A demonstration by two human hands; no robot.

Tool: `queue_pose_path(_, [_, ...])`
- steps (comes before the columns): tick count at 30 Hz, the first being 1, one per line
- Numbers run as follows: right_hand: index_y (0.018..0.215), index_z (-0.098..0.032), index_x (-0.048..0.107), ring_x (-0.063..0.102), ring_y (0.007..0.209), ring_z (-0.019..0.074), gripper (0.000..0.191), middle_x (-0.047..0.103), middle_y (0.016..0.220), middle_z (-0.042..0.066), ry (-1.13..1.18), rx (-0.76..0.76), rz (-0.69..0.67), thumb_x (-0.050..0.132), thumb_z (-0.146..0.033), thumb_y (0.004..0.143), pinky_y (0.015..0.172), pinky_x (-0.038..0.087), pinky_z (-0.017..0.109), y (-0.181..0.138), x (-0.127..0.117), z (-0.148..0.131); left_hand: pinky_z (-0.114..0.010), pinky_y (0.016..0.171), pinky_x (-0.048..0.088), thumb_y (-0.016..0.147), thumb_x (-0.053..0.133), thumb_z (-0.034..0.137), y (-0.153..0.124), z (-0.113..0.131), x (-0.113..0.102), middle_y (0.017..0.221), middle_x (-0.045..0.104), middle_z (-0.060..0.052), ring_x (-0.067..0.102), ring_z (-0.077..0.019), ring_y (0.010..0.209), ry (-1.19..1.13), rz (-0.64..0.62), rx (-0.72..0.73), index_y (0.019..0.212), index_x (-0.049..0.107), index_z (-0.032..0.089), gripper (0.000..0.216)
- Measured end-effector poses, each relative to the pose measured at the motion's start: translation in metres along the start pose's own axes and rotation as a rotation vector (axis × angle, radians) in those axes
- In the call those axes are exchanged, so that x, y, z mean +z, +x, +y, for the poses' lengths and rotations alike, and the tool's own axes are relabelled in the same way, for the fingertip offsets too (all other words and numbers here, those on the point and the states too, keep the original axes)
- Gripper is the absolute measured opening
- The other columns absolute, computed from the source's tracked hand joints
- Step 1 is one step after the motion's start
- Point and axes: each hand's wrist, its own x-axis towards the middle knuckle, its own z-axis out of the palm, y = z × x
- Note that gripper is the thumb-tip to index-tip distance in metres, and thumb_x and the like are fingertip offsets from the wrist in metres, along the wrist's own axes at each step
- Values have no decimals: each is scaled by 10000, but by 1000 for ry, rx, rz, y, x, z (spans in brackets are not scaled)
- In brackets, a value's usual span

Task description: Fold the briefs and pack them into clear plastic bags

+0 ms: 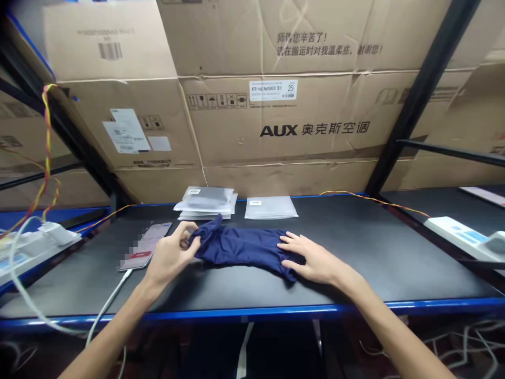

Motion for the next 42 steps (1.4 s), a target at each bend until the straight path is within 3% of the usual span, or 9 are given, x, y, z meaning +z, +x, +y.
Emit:
queue_pose_path(5, [1405,-305,512,226,1461,284,545,382,1537,23,-46,8,-47,474,-579,936,1196,185,545,1,-4,5,-247,541,326,869,508,318,-13,-31,0,625,571,51,568,-151,555,248,-185,-77,912,580,261,102])
queue_pose_path(8, [1418,-314,493,217,1464,283,540,367,1544,17,-41,3,-69,471,-569,942,1194,174,561,1,-7,6,-260,551,349,881,503,347,-17,-35,-1,723,616,21,609,-181,650,275,-173,-63,945,581,249,140])
queue_pose_path(12, [1375,-312,547,252,1452,298,524,413,1521,22,30,5,-24,506,-572,923,1187,205,564,1,-9,5,-320,772,473,887,511,305,-11,-26,-4,1070,649,-51,609,-245,986,201,-49,136,1071,601,233,216])
queue_pose_path(16, [1296,-312,619,328,1425,278,463,520,1447,15,116,32,60,425,-564,961,1174,279,518,-2,-10,1,-359,967,461,937,476,305,-1,-17,0,1157,650,-50,591,-227,1086,3,-156,285,1128,623,232,251])
queue_pose_path(20, [1120,-295,711,335,1420,299,421,524,1445,25,94,41,68,465,-581,934,1154,307,520,-6,-10,-6,-374,982,465,951,468,323,6,-16,11,1156,668,-44,608,-223,1073,-59,-277,291,1172,635,236,291])
queue_pose_path(25, [988,-264,718,342,1412,324,286,532,1436,47,21,-3,87,607,-494,859,1136,320,550,-9,-6,-13,-355,899,498,918,512,319,10,-19,16,1034,677,-53,625,-220,974,-65,-271,264,1165,661,225,304])
queue_pose_path(28, [944,-258,704,435,1355,310,195,588,1375,43,19,-45,139,568,-382,878,1121,358,532,-11,-8,-17,-343,878,496,909,516,292,9,-18,8,980,677,-44,624,-212,944,-110,-231,266,1026,700,222,229])
queue_pose_path(32, [1004,-269,682,638,1095,263,188,706,1153,50,19,-87,197,530,-295,897,1003,485,458,-20,-15,-30,-308,879,485,900,517,249,3,-13,-11,994,673,-37,621,-187,941,-241,-241,317,923,681,210,171])
queue_pose_path(42, [1061,-283,702,613,878,222,320,675,992,70,-145,-210,82,446,-159,913,757,522,372,-48,-9,-54,-282,847,483,758,484,52,-29,-15,-33,950,647,-22,604,-172,913,-199,-517,441,838,673,236,275])
